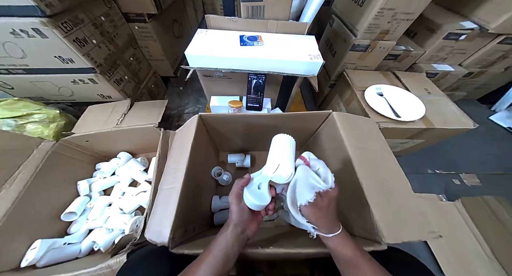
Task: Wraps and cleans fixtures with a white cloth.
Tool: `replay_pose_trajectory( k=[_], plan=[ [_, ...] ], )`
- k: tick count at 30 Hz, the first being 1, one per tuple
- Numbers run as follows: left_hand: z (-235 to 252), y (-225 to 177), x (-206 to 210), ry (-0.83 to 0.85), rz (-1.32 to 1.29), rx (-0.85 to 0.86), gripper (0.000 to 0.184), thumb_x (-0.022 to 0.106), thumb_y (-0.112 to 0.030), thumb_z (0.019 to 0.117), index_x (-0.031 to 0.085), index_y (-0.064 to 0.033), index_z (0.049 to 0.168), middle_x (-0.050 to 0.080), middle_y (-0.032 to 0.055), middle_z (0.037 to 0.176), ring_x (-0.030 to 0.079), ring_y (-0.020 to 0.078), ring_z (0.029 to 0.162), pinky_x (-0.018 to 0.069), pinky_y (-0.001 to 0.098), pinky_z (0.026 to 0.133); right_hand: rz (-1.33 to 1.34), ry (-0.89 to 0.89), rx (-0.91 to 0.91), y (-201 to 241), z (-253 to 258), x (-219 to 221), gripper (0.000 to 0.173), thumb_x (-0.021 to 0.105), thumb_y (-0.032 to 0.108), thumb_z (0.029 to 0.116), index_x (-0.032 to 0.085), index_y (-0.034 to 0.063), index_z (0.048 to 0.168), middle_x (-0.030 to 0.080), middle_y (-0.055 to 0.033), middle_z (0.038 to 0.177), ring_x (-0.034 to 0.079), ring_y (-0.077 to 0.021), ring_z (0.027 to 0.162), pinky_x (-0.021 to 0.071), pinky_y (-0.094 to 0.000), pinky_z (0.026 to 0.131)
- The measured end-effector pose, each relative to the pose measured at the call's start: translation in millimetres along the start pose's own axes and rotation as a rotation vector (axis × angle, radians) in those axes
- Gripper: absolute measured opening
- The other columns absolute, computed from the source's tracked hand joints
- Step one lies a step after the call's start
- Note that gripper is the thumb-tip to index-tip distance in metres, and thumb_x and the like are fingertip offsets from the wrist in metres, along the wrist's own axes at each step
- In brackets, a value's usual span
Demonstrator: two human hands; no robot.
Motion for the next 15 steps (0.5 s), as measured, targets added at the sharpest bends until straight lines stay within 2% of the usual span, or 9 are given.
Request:
replay_pose_trajectory(
  k=[1,3,6,8,10,12,15],
  plan=[
    [1.1,-2.5,-0.6,-0.002,0.050,0.044,0.057,0.030,-0.050,0.0990,0.064,-0.0056,0.111,0.070,0.0154,0.083,0.067,0.0214,0.062,0.0552,0.0318,0.053,0.030,0.031,0.062,-3.6,4.1,-1.5,0.028,0.064,0.002,0.0888,0.059,-0.0121,0.113,0.072,-0.0019,0.096,0.068,0.0015,0.091,0.0576,-0.0175,0.087],
    [2.8,-10.9,-2.1,-0.018,0.168,0.170,0.048,0.046,-0.044,0.0952,0.062,-0.0034,0.116,0.071,0.0151,0.085,0.068,0.0197,0.064,0.0564,0.0300,0.055,0.150,0.137,0.220,-9.7,12.2,-3.9,0.037,0.058,0.003,0.0925,0.049,-0.0107,0.125,0.068,0.0000,0.106,0.065,0.0021,0.098,0.0552,-0.0176,0.092],
    [2.9,-28.2,-1.9,-0.044,0.386,0.350,0.056,0.064,-0.044,0.0850,0.052,-0.0050,0.124,0.071,0.0093,0.089,0.069,0.0163,0.071,0.0570,0.0286,0.058,0.186,0.325,0.377,-10.7,16.7,-12.5,0.042,0.053,0.009,0.0981,0.046,-0.0082,0.135,0.066,0.0029,0.115,0.061,0.0063,0.106,0.0512,-0.0144,0.097],
    [2.2,-36.7,-0.6,0.000,0.542,0.449,0.062,0.070,-0.047,0.0820,0.051,-0.0049,0.123,0.071,0.0052,0.096,0.069,0.0142,0.081,0.0590,0.0294,0.068,0.201,0.423,0.417,-11.1,16.1,-18.3,0.040,0.054,0.012,0.0990,0.047,-0.0044,0.135,0.066,0.0062,0.115,0.060,0.0085,0.108,0.0490,-0.0130,0.099],
    [0.8,-39.5,3.3,0.065,0.676,0.511,0.066,0.072,-0.053,0.0824,0.052,-0.0048,0.122,0.070,0.0031,0.102,0.069,0.0125,0.088,0.0594,0.0298,0.076,0.190,0.416,0.420,-10.5,17.9,-18.9,0.034,0.052,0.011,0.0995,0.050,-0.0014,0.131,0.067,0.0062,0.112,0.060,0.0079,0.106,0.0500,-0.0135,0.098],
    [-2.5,-37.7,7.8,0.081,0.781,0.517,0.062,0.068,-0.050,0.0874,0.052,-0.0014,0.123,0.068,0.0036,0.107,0.068,0.0113,0.096,0.0589,0.0304,0.085,0.080,0.310,0.368,-11.4,19.6,-19.9,0.038,0.050,0.009,0.0995,0.051,-0.0096,0.132,0.066,-0.0033,0.117,0.059,0.0049,0.111,0.0481,-0.0141,0.100],
    [-2.4,-35.0,11.4,-0.109,0.905,0.420,0.046,0.057,-0.034,0.0949,0.057,0.0002,0.126,0.067,0.0058,0.110,0.066,0.0108,0.100,0.0575,0.0298,0.087,-0.104,0.181,0.288,-9.1,27.2,-20.2,0.035,0.049,0.006,0.1005,0.054,-0.0160,0.128,0.065,-0.0133,0.120,0.057,0.0020,0.114,0.0434,-0.0133,0.103]
  ],
)
Point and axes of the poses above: each hand's wrist, its own z-axis towards the middle knuckle, its own x-axis out of the palm, y = z × x, the point moved 6 cm from there along z, towards the middle knuckle
